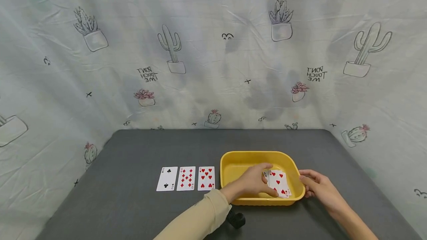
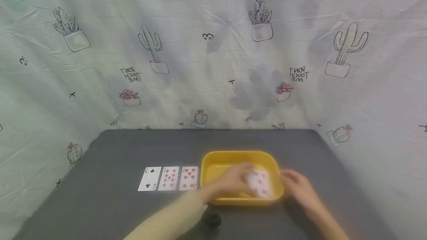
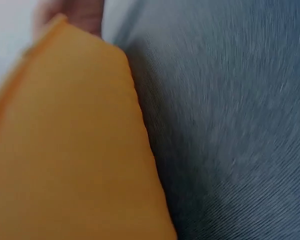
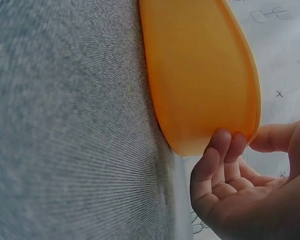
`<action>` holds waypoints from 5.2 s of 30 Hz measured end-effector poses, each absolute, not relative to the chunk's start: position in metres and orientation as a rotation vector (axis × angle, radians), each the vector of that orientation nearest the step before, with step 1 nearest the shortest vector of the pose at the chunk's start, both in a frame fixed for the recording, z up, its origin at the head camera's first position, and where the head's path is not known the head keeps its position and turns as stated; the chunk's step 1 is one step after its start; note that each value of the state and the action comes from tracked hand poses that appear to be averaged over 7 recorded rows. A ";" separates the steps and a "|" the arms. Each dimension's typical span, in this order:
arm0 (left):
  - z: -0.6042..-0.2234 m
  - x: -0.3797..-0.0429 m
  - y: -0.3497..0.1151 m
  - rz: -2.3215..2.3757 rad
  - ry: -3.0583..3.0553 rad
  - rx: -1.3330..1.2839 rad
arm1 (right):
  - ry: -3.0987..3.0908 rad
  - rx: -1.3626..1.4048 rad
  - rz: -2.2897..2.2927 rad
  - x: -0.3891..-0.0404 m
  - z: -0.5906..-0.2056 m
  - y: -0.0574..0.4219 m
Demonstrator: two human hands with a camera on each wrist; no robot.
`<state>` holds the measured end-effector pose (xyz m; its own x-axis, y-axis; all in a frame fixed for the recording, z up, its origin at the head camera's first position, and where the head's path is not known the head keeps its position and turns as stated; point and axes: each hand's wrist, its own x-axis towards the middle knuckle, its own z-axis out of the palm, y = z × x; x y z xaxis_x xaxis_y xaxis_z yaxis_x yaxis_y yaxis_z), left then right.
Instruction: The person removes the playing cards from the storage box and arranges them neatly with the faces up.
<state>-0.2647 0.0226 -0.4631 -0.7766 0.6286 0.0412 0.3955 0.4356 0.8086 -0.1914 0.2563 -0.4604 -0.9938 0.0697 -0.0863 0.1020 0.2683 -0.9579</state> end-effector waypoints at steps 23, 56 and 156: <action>-0.473 -0.274 0.031 1.102 2.513 0.998 | 2.466 0.198 -1.862 -0.192 -0.465 0.259; -0.463 -0.270 0.023 1.177 2.489 1.092 | 2.485 0.224 -1.839 -0.186 -0.462 0.254; -0.457 -0.292 -0.375 1.458 2.452 0.799 | 2.486 0.188 -1.850 -0.188 -0.457 0.261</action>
